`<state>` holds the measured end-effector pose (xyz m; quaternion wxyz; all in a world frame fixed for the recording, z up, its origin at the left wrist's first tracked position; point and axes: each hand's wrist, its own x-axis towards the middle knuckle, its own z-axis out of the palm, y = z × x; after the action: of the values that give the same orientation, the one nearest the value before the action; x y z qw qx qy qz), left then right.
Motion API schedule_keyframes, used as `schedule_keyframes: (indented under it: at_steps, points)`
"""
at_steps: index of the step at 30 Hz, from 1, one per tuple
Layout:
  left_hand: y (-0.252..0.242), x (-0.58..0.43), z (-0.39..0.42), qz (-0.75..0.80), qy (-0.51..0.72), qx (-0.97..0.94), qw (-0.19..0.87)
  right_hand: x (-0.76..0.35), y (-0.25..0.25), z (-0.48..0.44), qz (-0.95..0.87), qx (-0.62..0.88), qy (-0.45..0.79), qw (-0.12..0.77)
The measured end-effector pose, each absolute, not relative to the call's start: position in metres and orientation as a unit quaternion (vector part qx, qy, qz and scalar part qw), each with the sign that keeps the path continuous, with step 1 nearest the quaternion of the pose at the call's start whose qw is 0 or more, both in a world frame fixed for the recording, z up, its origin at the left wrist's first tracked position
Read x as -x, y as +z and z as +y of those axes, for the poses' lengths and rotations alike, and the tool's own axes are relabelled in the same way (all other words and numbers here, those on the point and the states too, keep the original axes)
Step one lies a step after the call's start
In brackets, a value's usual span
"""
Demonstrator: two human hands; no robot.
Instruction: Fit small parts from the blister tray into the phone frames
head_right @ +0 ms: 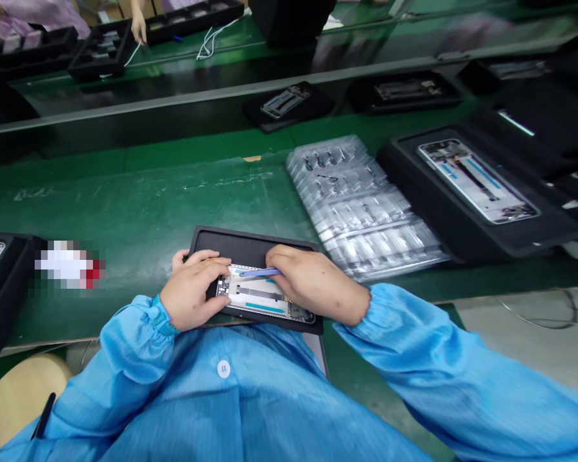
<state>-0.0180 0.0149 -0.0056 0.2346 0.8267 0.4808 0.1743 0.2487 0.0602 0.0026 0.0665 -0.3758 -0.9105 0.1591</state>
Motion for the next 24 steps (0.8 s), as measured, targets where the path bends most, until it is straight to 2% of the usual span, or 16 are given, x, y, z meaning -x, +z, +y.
schedule_keyframes:
  at_steps: [3, 7, 14, 24]
  points:
    - [-0.006, 0.018, 0.014, 0.480, 0.174, -0.827, 0.235, -0.258, -0.005, 0.056, -0.905, 0.370, 0.174, 0.121]
    - [-0.006, 0.018, 0.015, 0.480, 0.173, -0.828, 0.235, -0.270, -0.008, 0.046, -0.908, 0.372, 0.131, 0.141]
    - [-0.006, 0.018, 0.016, 0.482, 0.167, -0.826, 0.240, -0.271, -0.009, 0.025, -0.913, 0.392, 0.023, 0.111]
    - [-0.006, 0.017, 0.016, 0.479, 0.173, -0.827, 0.239, -0.257, -0.009, 0.019, -0.894, 0.428, 0.051, 0.119]
